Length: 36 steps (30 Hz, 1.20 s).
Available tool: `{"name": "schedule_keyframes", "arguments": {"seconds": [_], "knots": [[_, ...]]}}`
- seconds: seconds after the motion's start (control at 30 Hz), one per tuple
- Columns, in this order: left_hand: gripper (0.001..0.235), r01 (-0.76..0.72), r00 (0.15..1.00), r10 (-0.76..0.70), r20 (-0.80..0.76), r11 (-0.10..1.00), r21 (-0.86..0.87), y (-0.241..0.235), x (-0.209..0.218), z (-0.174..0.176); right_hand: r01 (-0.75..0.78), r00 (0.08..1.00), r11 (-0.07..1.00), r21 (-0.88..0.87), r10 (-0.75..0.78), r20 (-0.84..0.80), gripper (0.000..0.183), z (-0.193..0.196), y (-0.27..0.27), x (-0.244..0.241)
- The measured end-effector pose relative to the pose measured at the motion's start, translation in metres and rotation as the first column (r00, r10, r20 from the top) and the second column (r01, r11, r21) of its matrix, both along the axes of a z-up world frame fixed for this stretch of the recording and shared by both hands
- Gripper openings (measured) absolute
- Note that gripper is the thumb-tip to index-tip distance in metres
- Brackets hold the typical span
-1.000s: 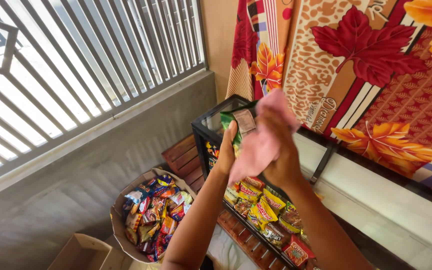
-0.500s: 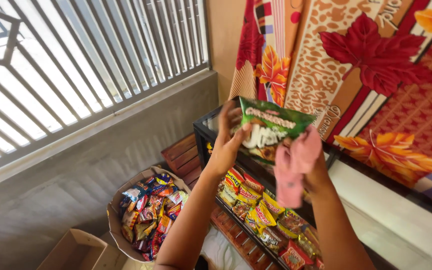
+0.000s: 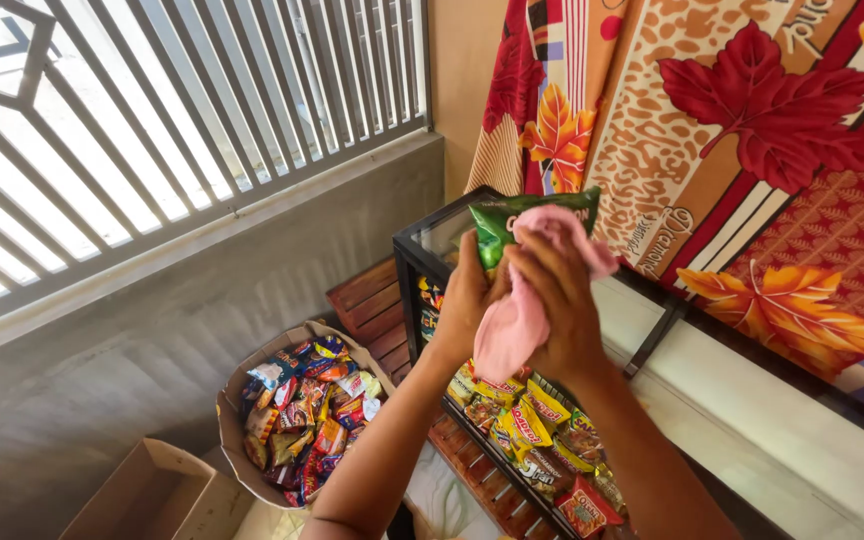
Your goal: Clean individual snack bags with a cloth and place them into a display case.
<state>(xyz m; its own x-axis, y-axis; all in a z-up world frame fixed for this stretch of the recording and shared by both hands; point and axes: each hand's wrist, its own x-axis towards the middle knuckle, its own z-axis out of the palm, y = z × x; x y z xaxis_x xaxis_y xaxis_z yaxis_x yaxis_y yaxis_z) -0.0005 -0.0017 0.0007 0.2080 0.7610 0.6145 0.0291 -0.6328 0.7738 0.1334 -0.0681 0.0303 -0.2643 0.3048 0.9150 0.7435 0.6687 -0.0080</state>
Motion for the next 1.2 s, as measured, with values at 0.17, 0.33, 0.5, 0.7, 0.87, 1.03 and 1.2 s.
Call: {"name": "schedule_keyframes", "arguments": {"seconds": [0.17, 0.33, 0.5, 0.7, 0.87, 1.03, 1.2], "knots": [[0.044, 0.040, 0.993, -0.040, 0.114, 0.999, -0.003, -0.014, -0.008, 0.016, -0.034, 0.979, 0.999, 0.026, 0.038, -0.201, 0.057, 0.008, 0.013, 0.014], [0.038, 0.178, 0.938, -0.140, 0.318, 0.980, -0.092, 0.012, -0.009, 0.000, -0.038, 0.935, 0.998, -0.049, 0.018, -0.353, 0.067, 0.001, 0.010, 0.003], [0.032, 0.308, 0.850, -0.240, 0.470, 0.949, -0.072, 0.032, -0.020, -0.014, -0.475, 0.522, 0.838, -0.271, 0.020, -0.853, 0.039, -0.049, 0.057, 0.033], [0.028, 0.183, 0.952, -0.165, 0.258, 0.982, -0.047, 0.049, -0.038, -0.009, -0.031, 0.865, 0.858, -0.512, -0.234, -0.445, 0.019, -0.010, 0.039, 0.010], [0.033, 0.279, 0.956, -0.257, 0.143, 0.947, -0.159, 0.065, -0.062, -0.052, 0.033, 0.775, 0.804, -0.594, -0.396, -0.493, 0.021, -0.067, 0.035, 0.000], [0.056, 0.429, 0.874, -0.482, -0.055, 0.820, -0.379, 0.065, -0.090, -0.118, 0.131, 0.558, 0.665, -0.735, -0.663, -0.500, 0.024, -0.151, -0.019, -0.011], [0.068, 0.533, 0.707, -0.680, -0.195, 0.693, -0.485, 0.042, -0.083, -0.172, 0.169, 0.428, 0.553, -0.816, -0.787, -0.445, 0.027, -0.222, -0.053, -0.007]]}}
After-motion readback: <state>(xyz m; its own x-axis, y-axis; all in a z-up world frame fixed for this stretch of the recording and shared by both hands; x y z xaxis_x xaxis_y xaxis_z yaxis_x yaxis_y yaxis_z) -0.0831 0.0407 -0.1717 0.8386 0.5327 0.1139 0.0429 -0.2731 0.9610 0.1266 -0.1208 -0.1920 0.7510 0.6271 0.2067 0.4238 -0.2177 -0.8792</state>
